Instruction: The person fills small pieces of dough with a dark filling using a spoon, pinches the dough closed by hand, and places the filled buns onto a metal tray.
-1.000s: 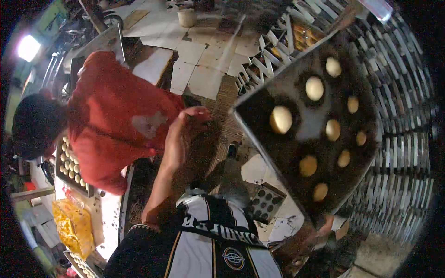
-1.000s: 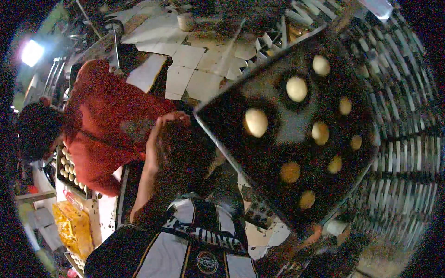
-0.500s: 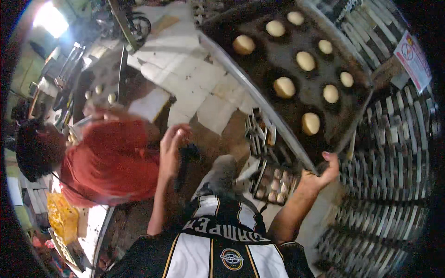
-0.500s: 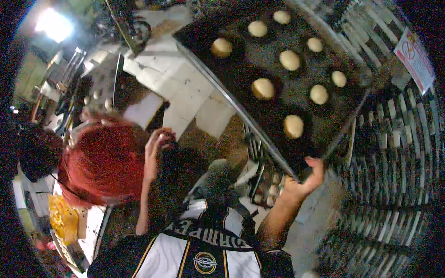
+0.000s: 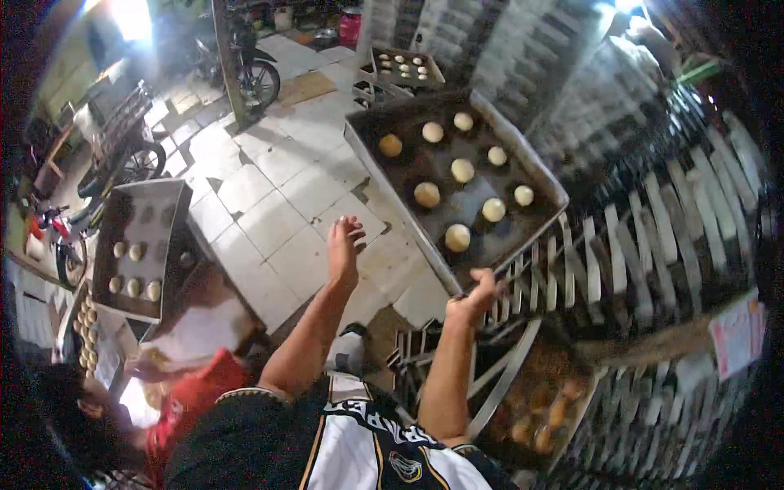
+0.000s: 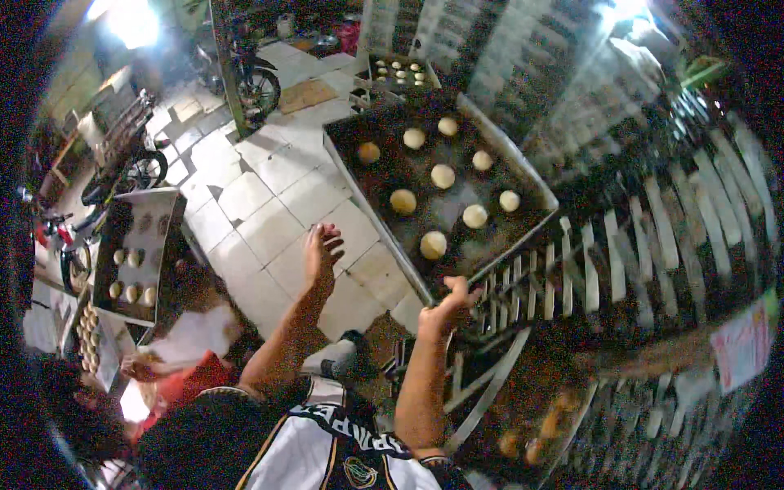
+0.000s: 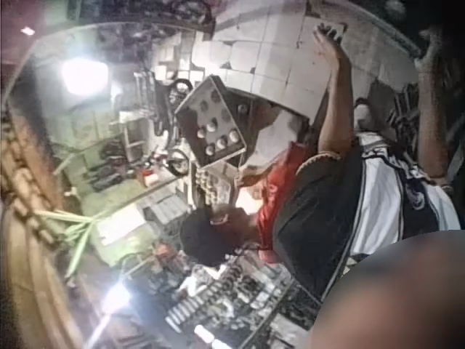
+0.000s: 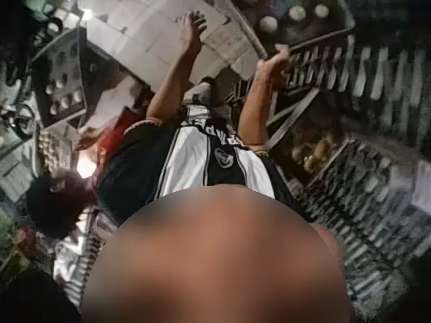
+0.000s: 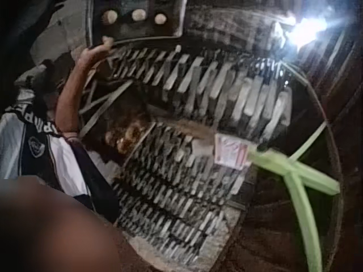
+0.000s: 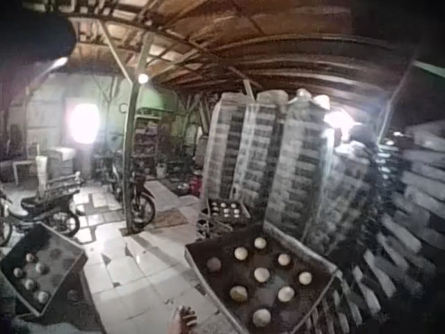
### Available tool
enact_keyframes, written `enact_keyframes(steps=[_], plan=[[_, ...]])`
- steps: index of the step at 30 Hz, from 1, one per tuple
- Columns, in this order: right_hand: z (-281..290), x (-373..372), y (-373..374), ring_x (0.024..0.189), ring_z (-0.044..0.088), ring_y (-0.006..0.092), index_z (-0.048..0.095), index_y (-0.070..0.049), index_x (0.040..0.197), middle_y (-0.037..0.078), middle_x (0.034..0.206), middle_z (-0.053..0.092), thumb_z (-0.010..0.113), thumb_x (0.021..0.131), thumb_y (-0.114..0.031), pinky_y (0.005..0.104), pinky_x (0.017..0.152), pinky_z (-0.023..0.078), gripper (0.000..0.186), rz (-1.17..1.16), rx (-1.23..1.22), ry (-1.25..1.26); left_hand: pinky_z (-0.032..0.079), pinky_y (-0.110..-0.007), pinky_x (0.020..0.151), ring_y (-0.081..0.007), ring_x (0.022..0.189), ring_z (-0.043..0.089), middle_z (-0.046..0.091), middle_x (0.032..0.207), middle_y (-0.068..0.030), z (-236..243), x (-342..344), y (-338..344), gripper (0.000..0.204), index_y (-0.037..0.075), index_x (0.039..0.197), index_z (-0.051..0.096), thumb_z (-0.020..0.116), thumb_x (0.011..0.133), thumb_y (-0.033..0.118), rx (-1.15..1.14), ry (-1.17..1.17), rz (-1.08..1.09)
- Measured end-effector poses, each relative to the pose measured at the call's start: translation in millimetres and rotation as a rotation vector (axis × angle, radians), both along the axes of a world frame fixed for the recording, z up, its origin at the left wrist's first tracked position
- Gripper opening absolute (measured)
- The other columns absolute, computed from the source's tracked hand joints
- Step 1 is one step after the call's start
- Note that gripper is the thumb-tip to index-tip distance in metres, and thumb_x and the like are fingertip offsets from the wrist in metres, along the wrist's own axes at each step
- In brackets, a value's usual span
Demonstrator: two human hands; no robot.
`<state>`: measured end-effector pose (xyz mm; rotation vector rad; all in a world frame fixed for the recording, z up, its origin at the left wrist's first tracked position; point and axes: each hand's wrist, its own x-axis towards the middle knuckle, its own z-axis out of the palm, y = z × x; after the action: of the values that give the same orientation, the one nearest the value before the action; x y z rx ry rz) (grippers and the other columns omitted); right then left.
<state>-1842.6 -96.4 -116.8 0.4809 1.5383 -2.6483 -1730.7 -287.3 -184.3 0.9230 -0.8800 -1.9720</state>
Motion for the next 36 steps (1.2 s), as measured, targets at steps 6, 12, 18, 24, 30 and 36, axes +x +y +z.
enact_keyframes(steps=[6, 12, 18, 24, 30, 36], plan=[[-52.8, -99.2, -74.0, 0.101, 0.054, 0.027, 0.042, -0.009, 0.149, 0.01, 0.121, 0.057, 0.063, 0.07, -0.009, 0.0394, 0.093, 0.046, 0.082, 0.197, 0.286, -0.117, 0.048, -0.038, 0.09, -0.0209, 0.103, 0.061, 0.066, 0.114, -0.0087, -45.3, -36.8, -141.0, 0.045, 0.01, 0.118, 0.062, 0.045, 0.107, 0.05, -0.008, -0.066, 0.045], [-138.9, -168.0, -58.4, 0.098, 0.055, 0.0267, 0.06, -0.006, 0.124, 0.009, 0.105, 0.057, 0.068, 0.078, -0.019, 0.0475, 0.097, 0.047, 0.048, 0.297, 0.713, -0.077, 0.048, -0.044, 0.101, -0.0241, 0.114, 0.06, 0.066, 0.12, -0.0109, -28.9, -94.5, -234.0, 0.058, 0.01, 0.132, 0.062, 0.045, 0.105, 0.058, -0.114, -0.046, -0.051], [-319.8, -243.0, -30.3, 0.087, 0.062, 0.0216, 0.068, 0.0, 0.105, 0.013, 0.093, 0.066, 0.055, 0.1, -0.049, 0.0413, 0.082, 0.052, 0.051, 0.453, 0.782, 0.703, 0.056, -0.042, 0.088, -0.0236, 0.109, 0.064, 0.062, 0.122, -0.0107, -68.4, -151.0, -306.2, 0.063, 0.007, 0.144, 0.054, 0.059, 0.102, 0.053, 0.005, -0.417, -0.287], [-478.3, -378.8, -110.7, 0.092, 0.058, 0.0232, 0.063, -0.001, 0.106, 0.008, 0.098, 0.062, 0.07, 0.087, -0.033, 0.0422, 0.098, 0.046, 0.037, 0.317, 0.652, 0.149, 0.054, -0.04, 0.094, -0.022, 0.111, 0.063, 0.063, 0.124, -0.0142, -64.7, -292.4, -392.5, 0.068, -0.001, 0.154, 0.036, 0.067, 0.102, 0.03, -0.11, -0.448, -0.233], [-324.8, -551.1, -366.1, 0.1, 0.067, 0.0295, 0.071, -0.003, 0.1, 0.011, 0.105, 0.07, 0.058, 0.101, -0.032, 0.0521, 0.104, 0.047, 0.032, 0.772, 1.241, 0.973, 0.05, -0.027, 0.081, -0.0124, 0.095, 0.059, 0.066, 0.111, -0.0082, -75.4, -399.6, -568.4, 0.058, -0.006, 0.151, 0.037, 0.061, 0.104, 0.019, -0.317, -0.275, 0.004], [-243.3, -644.3, -605.7, 0.119, 0.06, 0.028, 0.048, -0.004, 0.151, 0.014, 0.126, 0.062, 0.063, 0.096, -0.023, 0.054, 0.114, 0.038, 0.06, 0.5, 0.5, 0.038, 0.047, -0.03, 0.074, -0.0136, 0.083, 0.056, 0.066, 0.096, -0.0049, -115.7, -527.0, -774.4, 0.03, -0.004, 0.125, 0.057, 0.057, 0.102, 0.016, -0.585, -0.457, -0.006]])
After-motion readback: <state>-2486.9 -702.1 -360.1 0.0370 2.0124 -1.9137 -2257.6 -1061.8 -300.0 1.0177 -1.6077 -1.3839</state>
